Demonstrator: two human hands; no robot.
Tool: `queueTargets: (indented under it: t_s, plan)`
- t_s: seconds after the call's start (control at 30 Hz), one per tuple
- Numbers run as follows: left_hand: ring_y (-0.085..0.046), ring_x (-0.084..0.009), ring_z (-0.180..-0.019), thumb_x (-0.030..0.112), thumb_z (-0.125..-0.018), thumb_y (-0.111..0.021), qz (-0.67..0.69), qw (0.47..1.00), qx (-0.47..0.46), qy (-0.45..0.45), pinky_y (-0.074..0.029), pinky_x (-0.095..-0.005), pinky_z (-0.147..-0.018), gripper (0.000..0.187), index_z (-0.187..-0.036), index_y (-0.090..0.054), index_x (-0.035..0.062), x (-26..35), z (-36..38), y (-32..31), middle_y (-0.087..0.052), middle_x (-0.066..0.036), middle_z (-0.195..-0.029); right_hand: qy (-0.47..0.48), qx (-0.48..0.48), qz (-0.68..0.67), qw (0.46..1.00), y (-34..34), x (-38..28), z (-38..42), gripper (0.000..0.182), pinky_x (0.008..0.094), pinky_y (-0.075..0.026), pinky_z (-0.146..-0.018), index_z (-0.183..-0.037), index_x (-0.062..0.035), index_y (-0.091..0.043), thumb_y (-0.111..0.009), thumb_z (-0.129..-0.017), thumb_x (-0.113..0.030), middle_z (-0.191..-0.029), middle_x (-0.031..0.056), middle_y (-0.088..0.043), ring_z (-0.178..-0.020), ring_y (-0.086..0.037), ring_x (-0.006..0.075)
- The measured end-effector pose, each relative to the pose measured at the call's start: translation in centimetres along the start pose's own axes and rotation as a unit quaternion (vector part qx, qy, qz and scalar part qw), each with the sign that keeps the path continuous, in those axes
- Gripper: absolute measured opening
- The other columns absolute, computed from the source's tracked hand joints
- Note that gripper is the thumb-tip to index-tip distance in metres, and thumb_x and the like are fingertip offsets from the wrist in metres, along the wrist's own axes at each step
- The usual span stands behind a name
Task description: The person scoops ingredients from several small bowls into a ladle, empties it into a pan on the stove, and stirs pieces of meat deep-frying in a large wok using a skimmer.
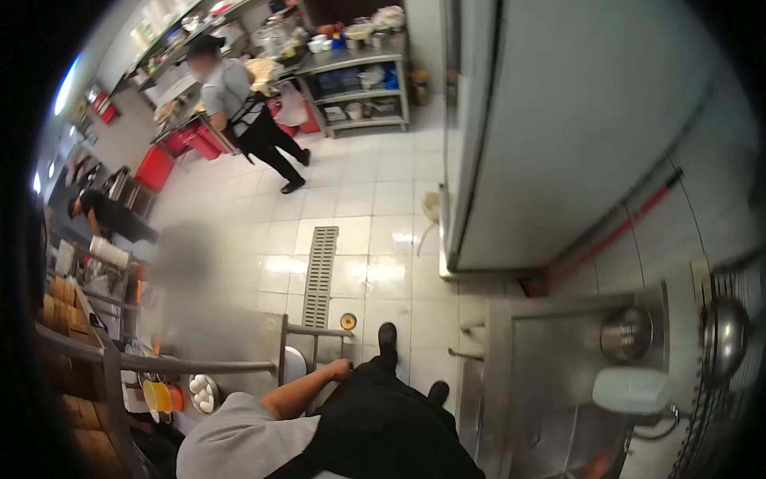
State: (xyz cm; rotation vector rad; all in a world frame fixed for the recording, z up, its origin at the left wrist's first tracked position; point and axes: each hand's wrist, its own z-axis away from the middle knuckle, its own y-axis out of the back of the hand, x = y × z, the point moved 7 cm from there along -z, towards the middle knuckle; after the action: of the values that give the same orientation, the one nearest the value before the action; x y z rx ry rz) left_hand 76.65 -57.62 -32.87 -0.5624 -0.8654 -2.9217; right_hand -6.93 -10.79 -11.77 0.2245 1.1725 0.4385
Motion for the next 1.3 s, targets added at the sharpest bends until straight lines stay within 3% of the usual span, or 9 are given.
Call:
queueTargets:
  t_s: [0.23, 0.37, 0.43, 0.47, 0.53, 1.07, 1.2, 1.23, 1.3]
  plan:
    - [-0.064, -0.0377, -0.096, 0.030, -0.081, -0.056, 0.039, 0.999, -0.014, 0.016, -0.051, -0.0453, -0.084, 0.042, -0.101, -0.065, -0.0056, 1.5, -4.6, 12.8, -0.066, -0.025, -0.098, 0.118, -0.248, 0.266, 0.924, -27.7, -10.9, 21.6, 0.027, 0.0368, -0.047, -0.078, -0.113, -0.0082, -0.059, -0.054, -0.087, -0.011, -0.100, 0.0130, -0.061, -0.091, -0.057, 0.0289]
    - [-0.064, -0.0373, -0.090, 0.033, -0.082, -0.058, 0.123, 0.992, 0.008, -0.016, -0.052, -0.0446, -0.080, 0.040, -0.098, -0.065, -0.0038, 0.3, -9.2, 17.9, -0.066, -0.024, -0.094, 0.204, -0.439, 0.466, 0.741, -34.7, -12.1, 29.9, 0.040, 0.0420, -0.046, -0.085, -0.122, -0.0086, -0.058, -0.055, -0.082, -0.006, -0.109, 0.0178, -0.061, -0.100, -0.056, 0.0357]
    - [-0.063, -0.0385, -0.095, 0.033, -0.082, -0.058, 0.159, 0.985, 0.055, -0.034, -0.051, -0.0456, -0.083, 0.040, -0.097, -0.065, -0.0041, -0.5, -9.3, 20.5, -0.066, -0.025, -0.097, 0.016, -0.510, 0.381, 0.771, -40.2, -9.9, 32.1, 0.020, 0.0344, -0.039, -0.066, -0.105, -0.0099, -0.060, -0.056, -0.086, -0.014, -0.086, 0.0085, -0.055, -0.075, -0.050, 0.0238]
    - [-0.063, -0.0388, -0.095, 0.033, -0.082, -0.058, 0.160, 0.981, 0.099, -0.048, -0.050, -0.0458, -0.083, 0.040, -0.096, -0.066, -0.0038, -1.6, -10.4, 21.7, -0.066, -0.025, -0.097, -0.138, -0.495, 0.291, 0.807, -43.9, -8.4, 33.6, 0.014, 0.0255, -0.033, -0.044, -0.085, -0.0111, -0.062, -0.056, -0.091, -0.023, -0.060, -0.0019, -0.049, -0.048, -0.043, 0.0102]
    - [-0.063, -0.0387, -0.096, 0.034, -0.082, -0.058, 0.169, 0.972, 0.155, -0.046, -0.050, -0.0456, -0.085, 0.040, -0.096, -0.066, -0.0024, -3.9, -11.3, 23.7, -0.066, -0.024, -0.098, -0.050, -0.552, 0.405, 0.727, -51.0, -7.9, 36.6, 0.036, 0.0275, -0.044, -0.070, -0.124, -0.0002, -0.057, -0.052, -0.094, -0.020, -0.100, 0.0036, -0.062, -0.082, -0.053, 0.0140]
    - [-0.058, -0.0404, -0.106, 0.029, -0.081, -0.053, 0.345, 0.867, 0.194, 0.303, -0.048, -0.0447, -0.091, 0.042, -0.105, -0.064, -0.0043, -27.0, -0.8, 20.1, -0.061, -0.026, -0.113, -0.089, -0.629, 0.626, 0.453, -87.7, -4.1, 26.8, 0.026, 0.0307, -0.048, -0.061, -0.081, -0.0068, -0.064, -0.048, -0.094, -0.023, -0.069, 0.0038, -0.059, -0.063, -0.056, 0.0162]
    - [-0.059, -0.0407, -0.103, 0.032, -0.082, -0.053, 0.431, 0.804, 0.238, 0.335, -0.047, -0.0459, -0.090, 0.043, -0.101, -0.065, -0.0043, -25.6, 0.1, 19.6, -0.062, -0.027, -0.108, 0.153, -0.609, 0.709, 0.322, -105.6, -15.4, 36.0, 0.037, 0.0335, -0.046, -0.050, -0.070, -0.0063, -0.067, -0.048, -0.093, -0.029, -0.062, 0.0060, -0.063, -0.054, -0.059, 0.0172]
    - [-0.060, -0.0410, -0.102, 0.033, -0.083, -0.053, 0.475, 0.780, 0.239, 0.329, -0.047, -0.0463, -0.089, 0.043, -0.099, -0.066, -0.0042, -24.9, -0.5, 19.1, -0.062, -0.028, -0.106, 0.280, -0.566, 0.747, 0.207, -111.0, -16.9, 38.9, 0.039, 0.0326, -0.046, -0.049, -0.064, -0.0072, -0.066, -0.049, -0.091, -0.029, -0.057, 0.0062, -0.061, -0.049, -0.057, 0.0159]
    - [-0.060, -0.0418, -0.100, 0.036, -0.083, -0.053, 0.516, 0.738, 0.294, 0.321, -0.047, -0.0468, -0.088, 0.043, -0.096, -0.066, -0.0038, -24.7, -2.4, 17.8, -0.062, -0.028, -0.101, 0.239, -0.591, 0.695, 0.332, -121.2, -16.8, 43.0, 0.027, 0.0330, -0.045, -0.048, -0.069, -0.0090, -0.066, -0.053, -0.085, -0.027, -0.057, 0.0044, -0.059, -0.053, -0.059, 0.0160]
